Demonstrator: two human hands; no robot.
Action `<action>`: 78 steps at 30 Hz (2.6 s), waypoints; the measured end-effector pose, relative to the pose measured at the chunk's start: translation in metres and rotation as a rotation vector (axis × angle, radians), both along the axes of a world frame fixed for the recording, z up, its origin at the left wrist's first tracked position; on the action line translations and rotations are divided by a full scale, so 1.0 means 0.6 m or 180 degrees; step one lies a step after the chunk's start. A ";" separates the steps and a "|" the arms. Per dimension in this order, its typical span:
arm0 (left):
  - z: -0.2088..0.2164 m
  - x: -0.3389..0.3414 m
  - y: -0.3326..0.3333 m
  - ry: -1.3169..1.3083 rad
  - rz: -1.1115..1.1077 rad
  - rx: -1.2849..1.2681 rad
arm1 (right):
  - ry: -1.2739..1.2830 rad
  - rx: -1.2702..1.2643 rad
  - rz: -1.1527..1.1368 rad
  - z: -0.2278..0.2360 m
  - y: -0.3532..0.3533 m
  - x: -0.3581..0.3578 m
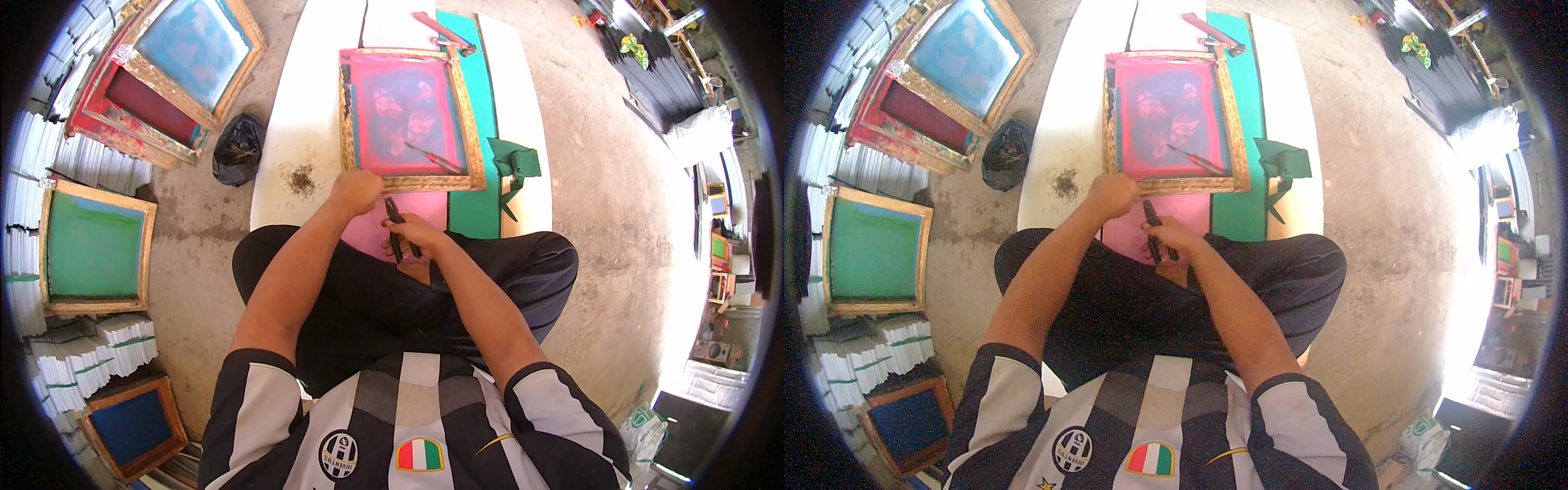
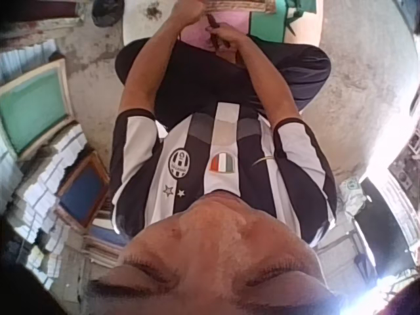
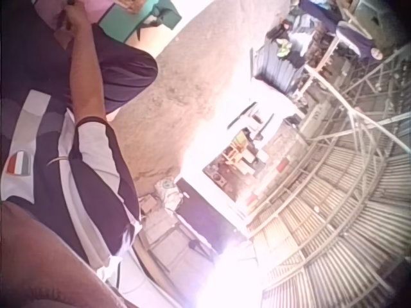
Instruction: The person scrapes dried pink ink from a screen printing frame using a small metal scraper. They repeatedly scrape the mesh surface and remove the dried ink residue.
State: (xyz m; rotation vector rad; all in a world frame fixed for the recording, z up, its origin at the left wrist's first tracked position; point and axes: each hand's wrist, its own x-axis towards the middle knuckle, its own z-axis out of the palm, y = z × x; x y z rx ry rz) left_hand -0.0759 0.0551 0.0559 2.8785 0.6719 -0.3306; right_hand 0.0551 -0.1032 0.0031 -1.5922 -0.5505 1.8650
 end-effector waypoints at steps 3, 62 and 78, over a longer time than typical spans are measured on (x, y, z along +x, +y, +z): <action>0.019 -0.008 0.015 0.0132 0.0527 0.0071 | -0.0122 -0.0227 -0.0143 -0.010 -0.003 0.031; -0.027 -0.022 0.050 -0.0253 0.1056 -0.0356 | -0.0301 -0.0151 -0.0856 -0.022 0.009 0.043; -0.018 -0.018 0.047 -0.0277 0.1099 -0.0360 | -0.4230 0.0428 0.1573 0.009 0.036 0.118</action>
